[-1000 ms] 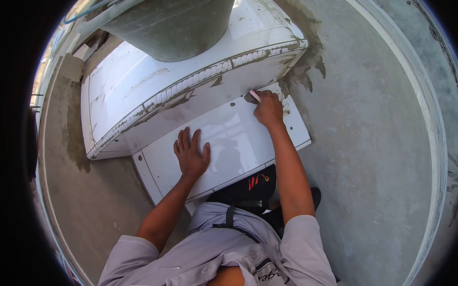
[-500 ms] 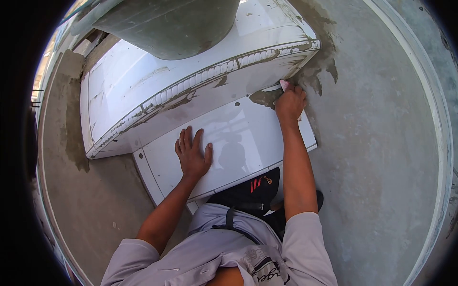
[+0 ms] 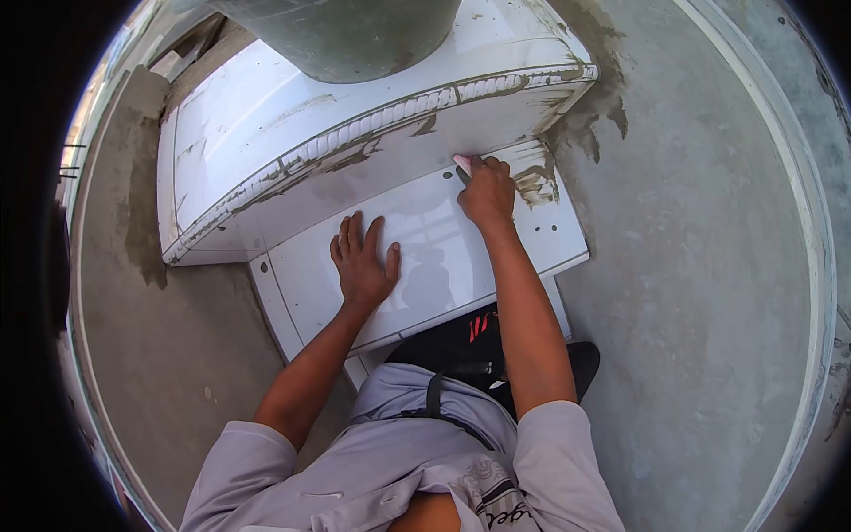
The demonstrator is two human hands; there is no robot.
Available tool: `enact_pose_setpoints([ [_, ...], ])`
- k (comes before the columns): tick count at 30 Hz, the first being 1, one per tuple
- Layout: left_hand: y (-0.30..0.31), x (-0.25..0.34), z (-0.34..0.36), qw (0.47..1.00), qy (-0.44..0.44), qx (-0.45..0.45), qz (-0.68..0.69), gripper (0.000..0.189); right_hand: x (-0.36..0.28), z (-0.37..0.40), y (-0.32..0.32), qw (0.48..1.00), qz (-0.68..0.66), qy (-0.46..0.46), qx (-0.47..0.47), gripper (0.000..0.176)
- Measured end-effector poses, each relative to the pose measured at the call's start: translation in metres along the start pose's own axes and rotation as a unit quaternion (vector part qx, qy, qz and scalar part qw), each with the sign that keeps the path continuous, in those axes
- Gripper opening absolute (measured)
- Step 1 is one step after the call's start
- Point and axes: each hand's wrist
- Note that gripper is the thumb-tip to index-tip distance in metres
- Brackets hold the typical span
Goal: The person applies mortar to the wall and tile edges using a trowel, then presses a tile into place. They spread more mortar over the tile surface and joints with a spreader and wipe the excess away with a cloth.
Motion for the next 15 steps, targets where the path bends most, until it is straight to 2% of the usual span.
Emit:
enact_pose_setpoints([
  [2,-0.003,-0.005,0.003,0.999,-0.020,0.044,-0.001,0.040,-0.029,0.021,-0.011,1.000,-0.023,0.010,-0.002,0.035],
  [5,-0.006,-0.012,0.014,0.982,0.011,0.131,0.139,0.027,-0.075,0.056,-0.024,0.999,-0.032,0.031,-0.025,0.031],
  [8,0.000,0.008,0.042,0.980,0.040,0.135,0.142,0.022,-0.095,0.072,-0.039,0.994,-0.070,0.066,-0.056,0.034],
  [10,0.006,0.025,0.071,0.988,0.010,0.071,0.136,0.025,-0.087,0.066,-0.034,0.990,-0.098,0.057,-0.082,0.037],
  [13,0.014,0.040,0.080,0.995,-0.015,0.023,0.097,0.032,-0.058,0.051,-0.007,0.997,-0.061,-0.021,-0.032,0.050],
  [15,0.014,0.042,0.087,0.997,-0.027,0.004,0.077,0.038,-0.055,0.044,-0.015,0.998,-0.056,-0.012,0.006,0.045],
])
Point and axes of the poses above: each hand's wrist, its own z-axis away from the middle knuckle, its own y-axis out of the back of the hand, x = y × z, and after that the axes turned 11 degrees about -y, right-handed
